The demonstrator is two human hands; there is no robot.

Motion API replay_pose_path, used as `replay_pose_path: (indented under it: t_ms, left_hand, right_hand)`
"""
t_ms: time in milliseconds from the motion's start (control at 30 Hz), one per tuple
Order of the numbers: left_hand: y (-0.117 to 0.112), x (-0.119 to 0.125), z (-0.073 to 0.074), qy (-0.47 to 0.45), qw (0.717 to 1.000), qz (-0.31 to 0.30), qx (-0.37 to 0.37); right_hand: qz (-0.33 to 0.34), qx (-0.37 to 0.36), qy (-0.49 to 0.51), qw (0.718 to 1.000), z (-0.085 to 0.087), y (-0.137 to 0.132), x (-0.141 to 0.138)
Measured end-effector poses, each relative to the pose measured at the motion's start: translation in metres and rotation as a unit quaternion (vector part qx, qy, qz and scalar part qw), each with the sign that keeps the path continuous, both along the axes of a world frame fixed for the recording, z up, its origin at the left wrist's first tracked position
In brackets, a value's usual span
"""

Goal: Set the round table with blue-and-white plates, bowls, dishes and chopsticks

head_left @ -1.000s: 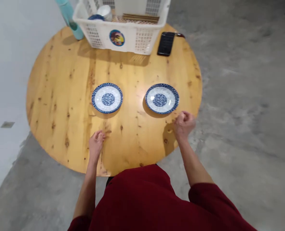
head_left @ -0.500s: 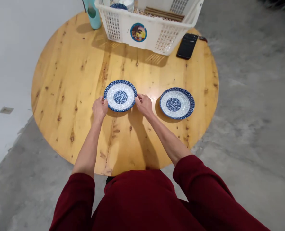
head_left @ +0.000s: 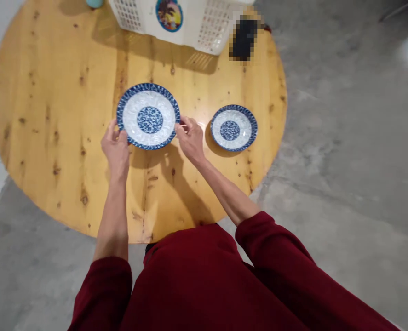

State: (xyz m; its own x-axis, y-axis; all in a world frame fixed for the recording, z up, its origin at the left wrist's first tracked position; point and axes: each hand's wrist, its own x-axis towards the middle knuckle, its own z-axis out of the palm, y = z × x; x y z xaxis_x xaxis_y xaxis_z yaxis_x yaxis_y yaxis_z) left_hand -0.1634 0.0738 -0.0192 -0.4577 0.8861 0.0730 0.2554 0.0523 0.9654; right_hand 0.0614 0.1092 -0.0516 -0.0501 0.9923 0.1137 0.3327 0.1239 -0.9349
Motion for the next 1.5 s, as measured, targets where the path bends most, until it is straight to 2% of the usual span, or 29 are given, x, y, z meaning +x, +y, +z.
replay_pose_path:
  t_ms: [100, 200, 267, 367, 433, 533, 633, 767, 933, 1233, 1500]
  left_hand:
    - [-0.032, -0.001, 0.022, -0.030, 0.999, 0.014, -0.018]
    - [-0.079, -0.001, 0.031, -0.030, 0.998, 0.010, -0.051]
    - [-0.112, 0.000, 0.027, -0.046, 0.996, 0.015, -0.077]
    - [-0.155, 0.003, 0.014, -0.064, 0.990, 0.014, -0.124]
    - [-0.175, 0.003, 0.003, -0.067, 0.985, 0.008, -0.156]
    - [-0.193, -0.001, -0.011, -0.061, 0.979, 0.000, -0.193]
    - [-0.196, -0.008, -0.021, -0.046, 0.978, -0.014, -0.203]
    - [-0.188, -0.019, -0.030, -0.031, 0.980, -0.039, -0.193]
    - [-0.179, -0.022, -0.034, -0.020, 0.982, -0.052, -0.182]
    - [-0.173, -0.015, -0.042, -0.040, 0.978, -0.083, -0.188]
    - [-0.165, -0.015, -0.048, -0.021, 0.979, -0.105, -0.174]
  right_hand:
    - [0.001, 0.000, 0.076, 0.997, 0.019, -0.037, 0.002]
    - [-0.015, -0.037, 0.098, 0.994, 0.030, -0.089, 0.006]
    - [-0.024, -0.073, 0.101, 0.992, 0.031, -0.124, 0.009]
    - [-0.030, -0.130, 0.100, 0.986, 0.024, -0.172, 0.012]
    - [-0.036, -0.163, 0.086, 0.982, 0.017, -0.196, 0.012]
    - [-0.039, -0.205, 0.068, 0.976, 0.009, -0.219, 0.011]
    - [-0.031, -0.224, 0.070, 0.971, 0.005, -0.230, 0.007]
    - [-0.035, -0.219, 0.074, 0.972, 0.000, -0.234, -0.001]
    - [-0.057, -0.210, 0.073, 0.973, -0.008, -0.237, -0.007]
    - [-0.099, -0.190, 0.070, 0.974, -0.017, -0.237, -0.003]
    - [-0.122, -0.174, 0.079, 0.974, -0.021, -0.233, -0.002]
